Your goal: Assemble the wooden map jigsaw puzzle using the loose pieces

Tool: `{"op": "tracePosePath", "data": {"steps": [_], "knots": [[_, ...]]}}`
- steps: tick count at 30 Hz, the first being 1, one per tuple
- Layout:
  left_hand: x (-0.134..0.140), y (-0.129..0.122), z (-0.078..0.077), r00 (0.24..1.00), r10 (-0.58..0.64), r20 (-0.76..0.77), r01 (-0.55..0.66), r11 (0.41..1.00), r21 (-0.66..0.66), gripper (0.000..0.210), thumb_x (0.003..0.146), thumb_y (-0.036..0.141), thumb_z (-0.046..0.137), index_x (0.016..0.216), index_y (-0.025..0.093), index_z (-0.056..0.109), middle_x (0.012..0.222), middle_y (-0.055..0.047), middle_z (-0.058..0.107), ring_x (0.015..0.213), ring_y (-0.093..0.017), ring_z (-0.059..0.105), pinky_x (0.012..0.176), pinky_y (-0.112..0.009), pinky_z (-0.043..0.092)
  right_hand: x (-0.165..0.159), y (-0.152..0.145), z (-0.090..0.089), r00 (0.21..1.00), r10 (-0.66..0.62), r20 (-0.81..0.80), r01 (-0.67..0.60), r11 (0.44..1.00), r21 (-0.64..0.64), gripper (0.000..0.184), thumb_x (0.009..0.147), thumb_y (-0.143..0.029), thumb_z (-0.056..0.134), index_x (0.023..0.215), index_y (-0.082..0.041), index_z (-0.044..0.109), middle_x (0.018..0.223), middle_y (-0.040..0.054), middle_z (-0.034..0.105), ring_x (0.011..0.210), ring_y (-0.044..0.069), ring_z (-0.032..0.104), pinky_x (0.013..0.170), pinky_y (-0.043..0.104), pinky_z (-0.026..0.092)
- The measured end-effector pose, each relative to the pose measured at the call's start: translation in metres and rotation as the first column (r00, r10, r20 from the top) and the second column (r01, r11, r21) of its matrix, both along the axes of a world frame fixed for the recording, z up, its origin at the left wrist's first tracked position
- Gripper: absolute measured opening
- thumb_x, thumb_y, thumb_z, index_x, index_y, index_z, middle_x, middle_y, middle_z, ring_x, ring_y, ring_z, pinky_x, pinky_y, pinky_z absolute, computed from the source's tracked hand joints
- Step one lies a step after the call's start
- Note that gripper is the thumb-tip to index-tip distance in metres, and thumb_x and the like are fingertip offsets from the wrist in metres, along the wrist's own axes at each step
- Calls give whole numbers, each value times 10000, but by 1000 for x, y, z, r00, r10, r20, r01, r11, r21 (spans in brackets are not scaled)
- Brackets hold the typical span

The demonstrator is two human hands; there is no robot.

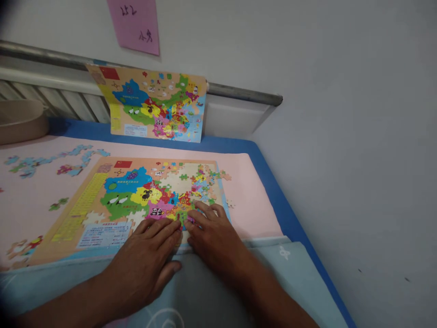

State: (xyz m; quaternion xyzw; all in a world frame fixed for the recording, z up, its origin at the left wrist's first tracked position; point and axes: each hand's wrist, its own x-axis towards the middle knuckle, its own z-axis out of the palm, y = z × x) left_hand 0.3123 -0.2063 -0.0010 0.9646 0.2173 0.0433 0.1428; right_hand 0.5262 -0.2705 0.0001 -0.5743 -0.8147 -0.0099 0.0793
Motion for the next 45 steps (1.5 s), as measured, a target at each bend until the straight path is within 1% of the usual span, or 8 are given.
{"op": "tracePosePath", "data": {"steps": [5, 8, 11, 15, 22, 28, 37, 45], "knots": [[-3, -1, -5, 999, 4, 32, -5, 1000, 25, 486, 1030, 460, 569, 1408, 156, 594, 1517, -121, 590, 1381, -349, 517, 1163, -592, 417, -1, 0, 0, 1000, -2, 0, 2, 1000, 6, 180, 1014, -193, 610, 1177, -202, 683, 1368, 88, 680, 1441, 312, 454, 1108, 518, 405], [-4, -1, -6, 998, -22, 56, 21, 999, 29, 419, 1036, 413, 560, 1373, 170, 606, 1516, -113, 591, 1382, -340, 516, 1155, -578, 421, -1, 0, -1, 1000, -3, -13, 3, 1000, -9, 187, 1018, -197, 602, 1192, -197, 670, 1381, 89, 674, 1433, 319, 461, 1100, 524, 410], [-3, 0, -5, 996, -58, 62, 57, 998, 13, 327, 1037, 373, 557, 1294, 187, 637, 1503, -107, 600, 1372, -328, 526, 1154, -566, 417, 0, 0, 0, 999, 1, -43, -2, 1000, -25, 219, 1029, -193, 576, 1231, -189, 658, 1383, 91, 673, 1434, 320, 461, 1099, 533, 413], [-2, -1, -3, 997, -52, 57, 52, 999, -5, 280, 1027, 355, 578, 1248, 197, 647, 1487, -96, 610, 1366, -324, 525, 1142, -564, 418, 2, -1, 1, 997, -22, -79, 18, 999, -47, 297, 1018, -145, 550, 1295, -187, 649, 1384, 108, 674, 1471, 315, 432, 1111, 530, 419], [-1, -1, 0, 997, -57, 50, 57, 998, 5, 320, 1026, 380, 581, 1286, 201, 634, 1459, -91, 625, 1376, -323, 509, 1143, -565, 407, 7, -3, 2, 999, -10, -53, 5, 996, -87, 247, 1042, -147, 521, 1199, -222, 695, 1458, 82, 632, 1522, 339, 364, 1129, 576, 404], [-3, 0, -1, 996, -60, 61, 59, 998, 7, 326, 1036, 396, 561, 1299, 212, 618, 1501, -73, 599, 1385, -306, 506, 1166, -553, 393, 5, -3, 3, 998, -3, -60, -2, 996, -93, 262, 1035, -136, 520, 1222, -213, 686, 1454, 80, 635, 1522, 328, 365, 1136, 575, 411], [0, 1, -2, 998, -58, 17, 59, 998, -33, 335, 1044, 451, 541, 1262, 216, 640, 1508, -81, 605, 1426, -327, 495, 1212, -599, 366, 8, -2, 0, 993, -18, -115, 9, 997, -82, 304, 1035, -130, 490, 1270, -191, 673, 1414, 89, 665, 1508, 315, 387, 1149, 567, 414], [5, 1, -2, 999, -44, 17, 45, 999, -26, 362, 1008, 455, 606, 1275, 215, 652, 1494, -89, 608, 1395, -344, 520, 1194, -617, 393, 7, -1, -3, 990, -28, -138, 16, 996, -88, 339, 986, -74, 503, 1254, -187, 677, 1404, 89, 669, 1515, 321, 373, 1164, 568, 385]]}}
